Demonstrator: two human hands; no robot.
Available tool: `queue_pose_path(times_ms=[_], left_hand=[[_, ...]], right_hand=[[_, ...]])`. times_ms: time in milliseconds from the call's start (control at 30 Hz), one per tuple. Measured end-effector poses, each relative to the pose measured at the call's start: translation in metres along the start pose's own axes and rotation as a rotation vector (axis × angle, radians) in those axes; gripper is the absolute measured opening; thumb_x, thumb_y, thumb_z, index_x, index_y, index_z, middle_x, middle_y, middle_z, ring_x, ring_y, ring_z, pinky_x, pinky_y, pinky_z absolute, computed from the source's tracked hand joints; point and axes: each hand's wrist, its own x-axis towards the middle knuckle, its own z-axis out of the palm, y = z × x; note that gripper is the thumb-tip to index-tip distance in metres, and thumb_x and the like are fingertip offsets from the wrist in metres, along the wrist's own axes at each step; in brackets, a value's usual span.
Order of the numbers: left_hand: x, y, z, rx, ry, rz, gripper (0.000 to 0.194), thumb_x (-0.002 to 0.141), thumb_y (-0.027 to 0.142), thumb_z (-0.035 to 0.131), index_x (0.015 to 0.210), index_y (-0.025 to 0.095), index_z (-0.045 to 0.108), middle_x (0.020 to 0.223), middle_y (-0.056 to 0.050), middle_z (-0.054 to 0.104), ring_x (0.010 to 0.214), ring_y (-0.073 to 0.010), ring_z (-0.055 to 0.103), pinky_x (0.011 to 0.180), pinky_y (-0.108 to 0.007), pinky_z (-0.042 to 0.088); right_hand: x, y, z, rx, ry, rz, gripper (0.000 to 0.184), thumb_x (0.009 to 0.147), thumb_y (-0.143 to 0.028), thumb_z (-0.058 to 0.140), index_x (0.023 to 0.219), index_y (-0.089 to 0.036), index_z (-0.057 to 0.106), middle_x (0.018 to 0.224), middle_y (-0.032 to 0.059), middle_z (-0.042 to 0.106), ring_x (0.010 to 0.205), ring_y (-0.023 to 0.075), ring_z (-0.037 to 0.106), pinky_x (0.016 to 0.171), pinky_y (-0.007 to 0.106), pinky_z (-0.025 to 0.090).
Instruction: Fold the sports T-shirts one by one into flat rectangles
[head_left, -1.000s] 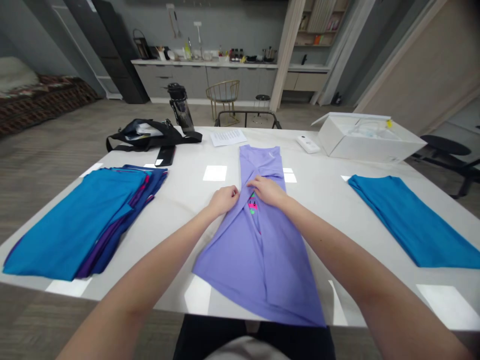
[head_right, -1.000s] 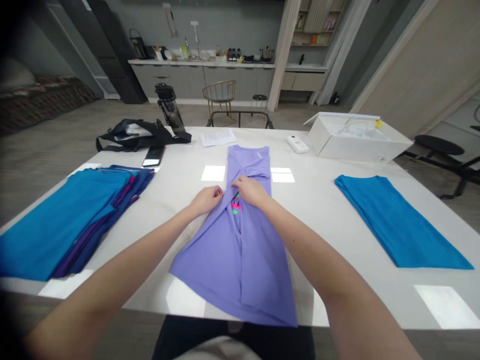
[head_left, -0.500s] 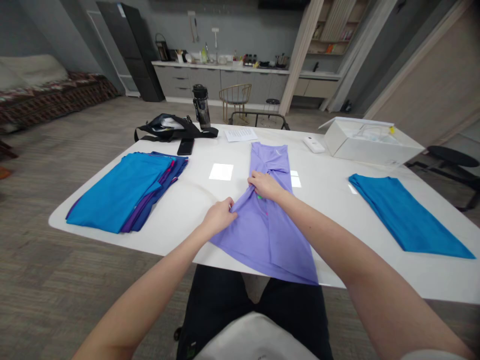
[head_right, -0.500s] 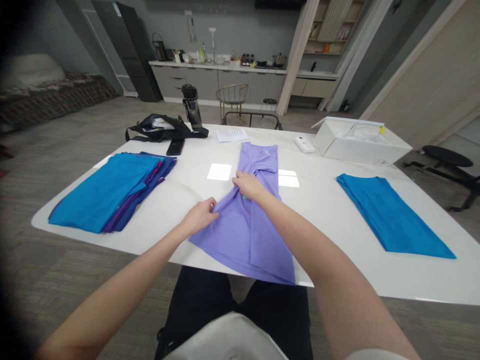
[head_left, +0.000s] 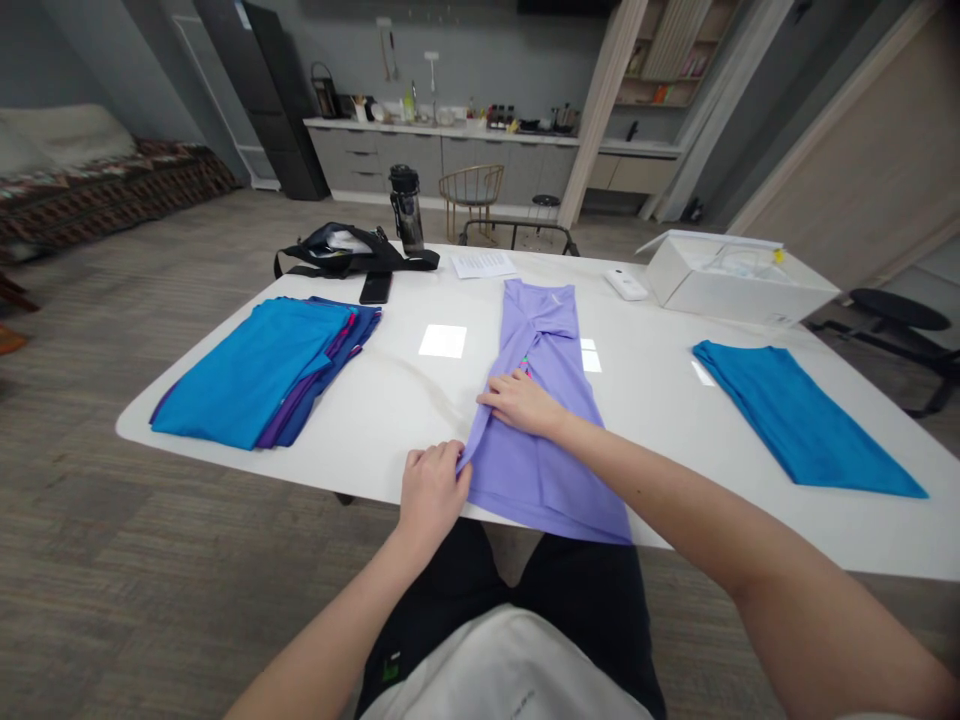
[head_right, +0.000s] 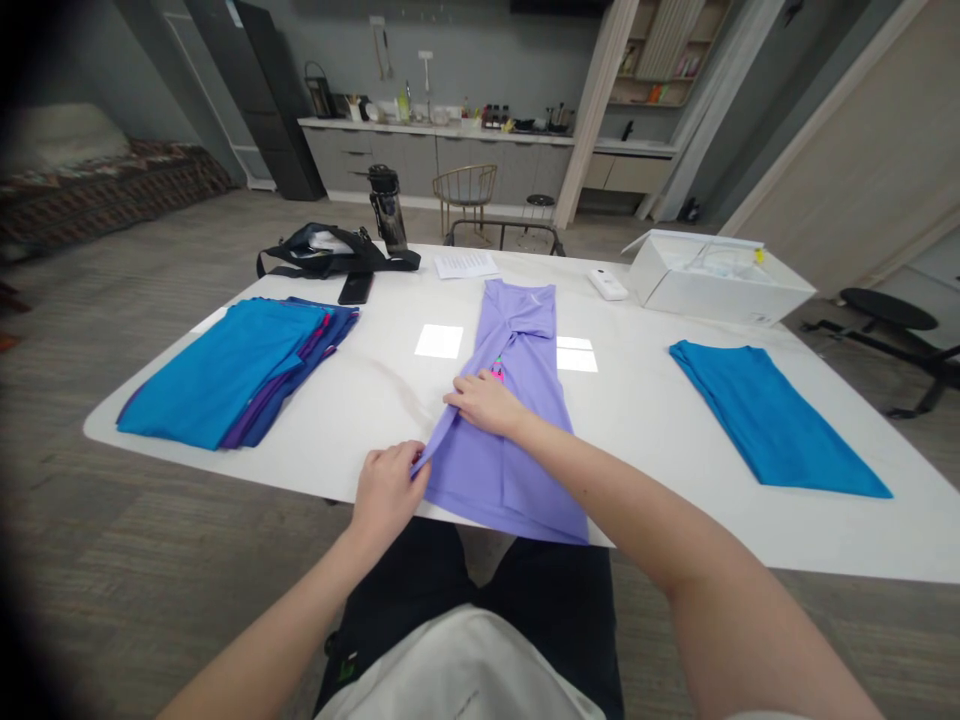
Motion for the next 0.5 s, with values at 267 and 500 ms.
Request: queue_pose_path(times_ms=[267,500], left_hand=[[-0.005,0.025,-0.014,-0.113,0.359,0.268,0.009,0.096,0.018,0.060,0.102,0.020,0.066,0.086,-0.003,0.072,0.082,-0.0202,0.063,0.085,-0.038,0.040],[-0.015,0.068,0.019,-0.075,0.210,0.455,0.010,0.097,0.020,0.058,0.105,0.020,0.064,0.087,-0.002,0.069,0.085,-0.0203,0.061,0.087,-0.041,0.040]], right_hand=[[-0.044,-0.003,-0.024,-0.079,0.225,0.029,0.015,0.094,-0.020,0.056,0.101,-0.017,0.068,0.096,0.0093,0.063,0.088,0.0229,0.052,0.081,0.036,0.031],[-0.103,-0.030,-0.003,-0.125,0.268,0.093,0.018,0.086,-0.012,0.061,0.101,-0.018,0.070,0.098,0.0099,0.065,0.086,0.0233,0.050,0.078,0.038,0.031]])
